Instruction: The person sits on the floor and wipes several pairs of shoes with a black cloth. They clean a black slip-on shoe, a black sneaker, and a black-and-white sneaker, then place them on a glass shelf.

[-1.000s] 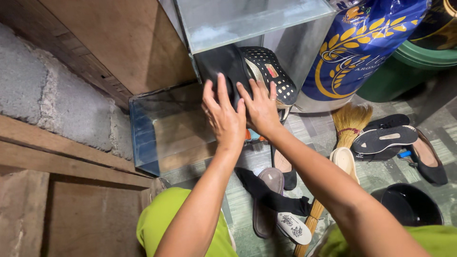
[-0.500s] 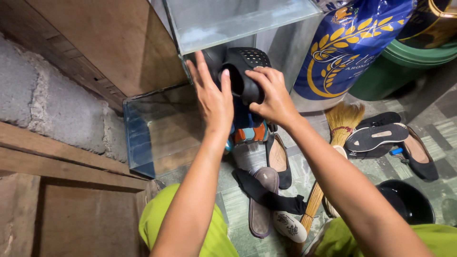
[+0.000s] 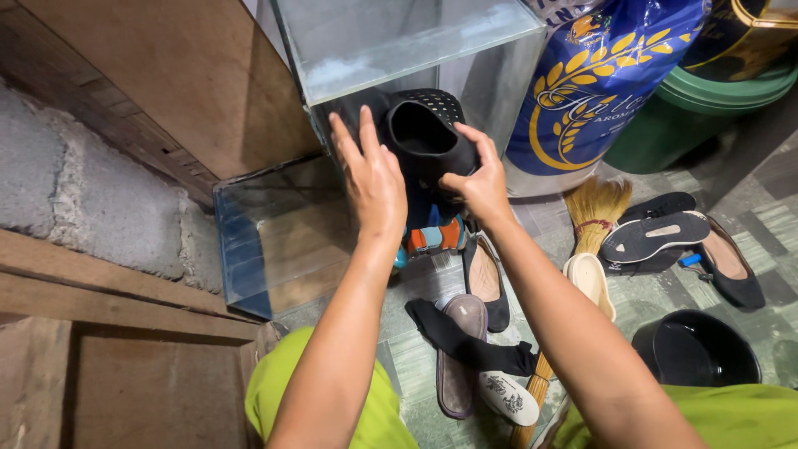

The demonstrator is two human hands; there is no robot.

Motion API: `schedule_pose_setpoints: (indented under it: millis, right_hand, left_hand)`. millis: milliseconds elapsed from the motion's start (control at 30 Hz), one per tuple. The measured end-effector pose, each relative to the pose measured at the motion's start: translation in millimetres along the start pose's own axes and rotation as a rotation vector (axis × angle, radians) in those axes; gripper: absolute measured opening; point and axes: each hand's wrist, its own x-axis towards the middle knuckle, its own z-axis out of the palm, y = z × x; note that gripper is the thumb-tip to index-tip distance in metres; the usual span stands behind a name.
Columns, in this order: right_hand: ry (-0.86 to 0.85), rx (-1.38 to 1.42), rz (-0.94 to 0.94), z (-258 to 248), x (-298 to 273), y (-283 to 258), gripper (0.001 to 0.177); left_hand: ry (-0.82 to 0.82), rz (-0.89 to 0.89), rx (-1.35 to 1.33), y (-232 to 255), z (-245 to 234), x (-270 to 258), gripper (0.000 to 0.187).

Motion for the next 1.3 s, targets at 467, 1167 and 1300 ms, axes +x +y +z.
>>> schedule_pose_setpoints:
  millis: [467, 1167, 1300]
  right_hand:
    - [-0.253, -0.606, -0.509, 12.0, -14.5, -23.8, 0.086]
    - [-0.205, -0.553, -0.281, 23.6, -34.8, -3.7, 0.086]
    - [-0.095, -0.449, -0.217, 22.9, -33.5, -1.1, 0.084]
  left_hand:
    - [-0.174, -0.034, 0.233, 4.4, -18.0, -16.4, 0.059]
    - [-0.444, -0.227, 0.413, -37.3, 61.8, 85.8, 0.063]
    - [-0.421, -0.208, 0.282, -37.2, 53.0, 76.8, 0.055]
